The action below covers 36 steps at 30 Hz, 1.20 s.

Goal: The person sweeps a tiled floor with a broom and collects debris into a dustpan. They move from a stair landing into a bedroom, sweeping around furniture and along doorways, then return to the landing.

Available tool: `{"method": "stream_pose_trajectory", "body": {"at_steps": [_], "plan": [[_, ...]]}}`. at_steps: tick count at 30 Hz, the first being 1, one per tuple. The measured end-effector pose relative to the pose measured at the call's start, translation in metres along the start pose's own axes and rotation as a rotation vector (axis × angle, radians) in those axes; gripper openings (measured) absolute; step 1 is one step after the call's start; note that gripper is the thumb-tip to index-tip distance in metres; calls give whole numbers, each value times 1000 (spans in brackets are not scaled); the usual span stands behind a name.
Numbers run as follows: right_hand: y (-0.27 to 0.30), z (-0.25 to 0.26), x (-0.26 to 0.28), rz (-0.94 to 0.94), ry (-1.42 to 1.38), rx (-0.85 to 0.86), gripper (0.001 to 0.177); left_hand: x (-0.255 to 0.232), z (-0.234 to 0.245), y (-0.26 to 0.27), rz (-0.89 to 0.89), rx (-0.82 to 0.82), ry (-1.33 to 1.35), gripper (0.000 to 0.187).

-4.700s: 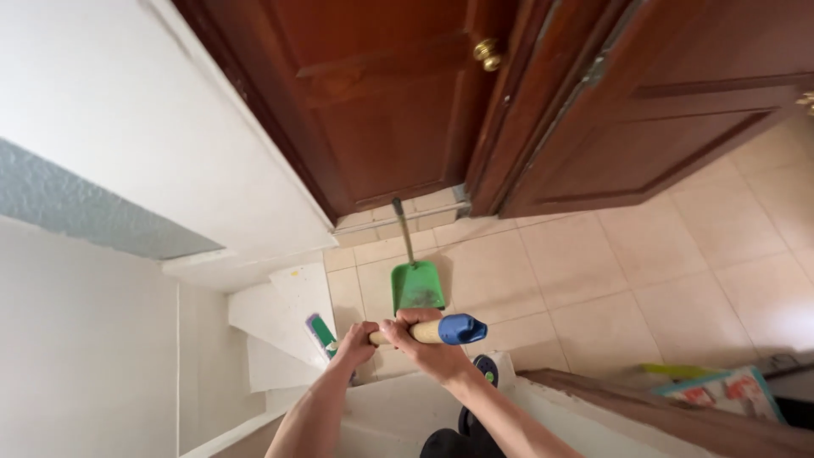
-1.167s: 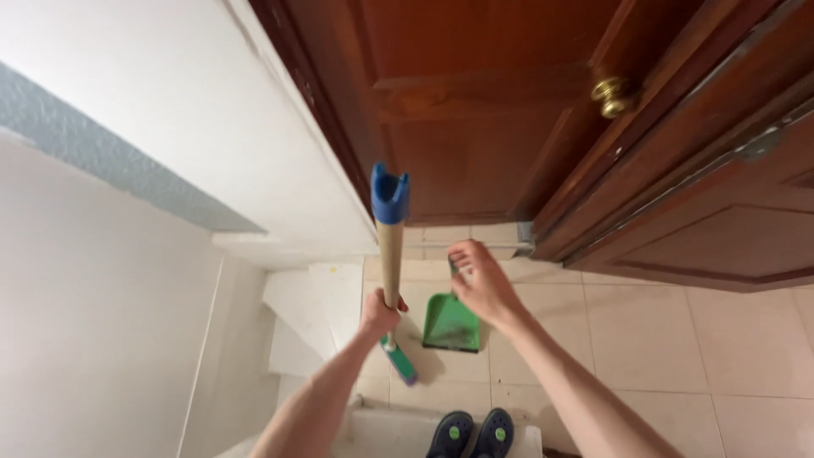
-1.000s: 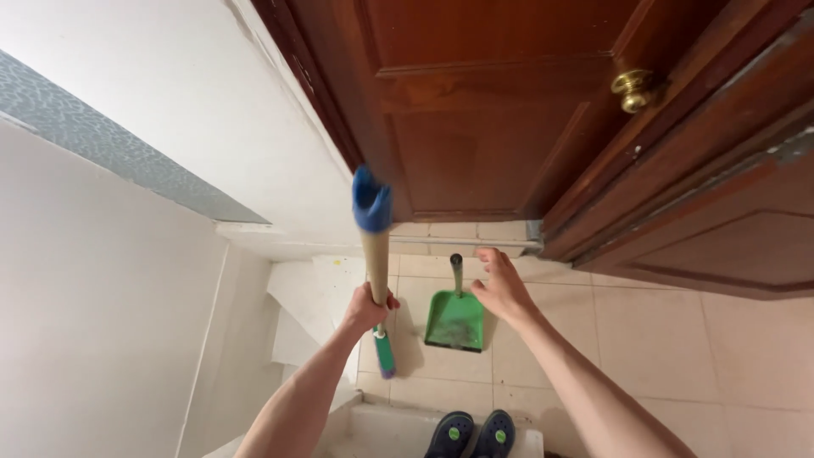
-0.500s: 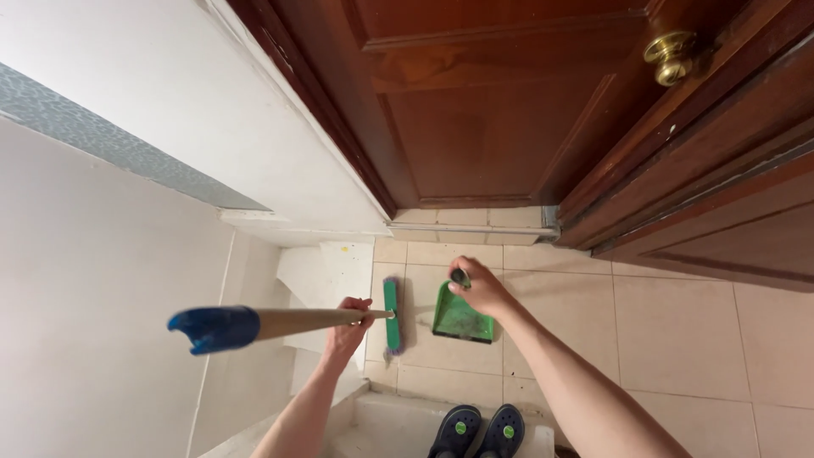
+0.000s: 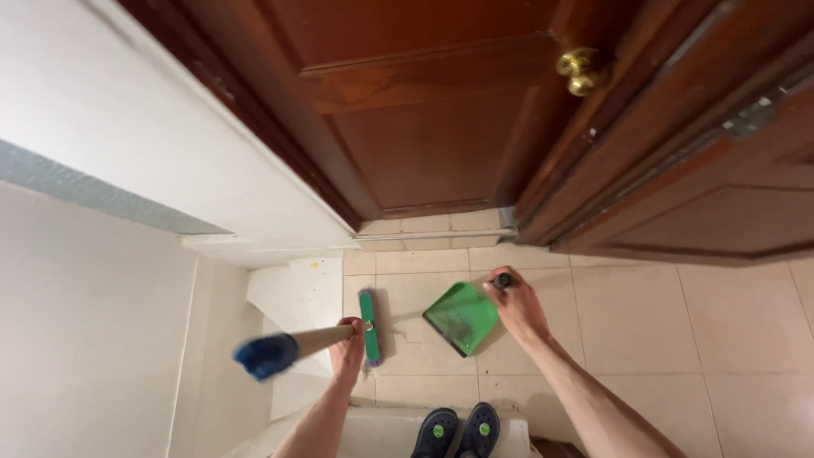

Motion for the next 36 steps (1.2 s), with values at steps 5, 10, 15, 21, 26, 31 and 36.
{"method": "stream_pose_trajectory", "body": {"at_steps": [5,10,15,21,26,31,36], "plan": [[22,36,-42,5,-108,-317,14,-13,-29,26,49,-42,28,21],[52,46,-80,-129,-210,-419,17,-50,-55,50,8,10,51,29],[55,50,-110,-75,-228,-489,16,-55,-97,51,-1,62,231,24],[49,46,-124,-171,-236,-419,19,-76,-139,42,-66,84,6,24],[45,40,-130,-279,-274,-365,18,-62,-177,21,-236,25,-110,22],[40,46,-135,-277,-258,-355,19,-83,-192,27,-238,8,-50,21],[24,45,-151,-249,-219,-378,20,-116,-172,42,-317,8,53,22]]}}
Point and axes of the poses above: each hand's wrist, its own y-axis away from the middle knuckle, its own z-axis out of the back of the hand, x = y × z, the point moved 6 cm from there along -y, towards the middle knuckle, and after that the axes turned 13 degrees about -z, right-handed, at the moved point
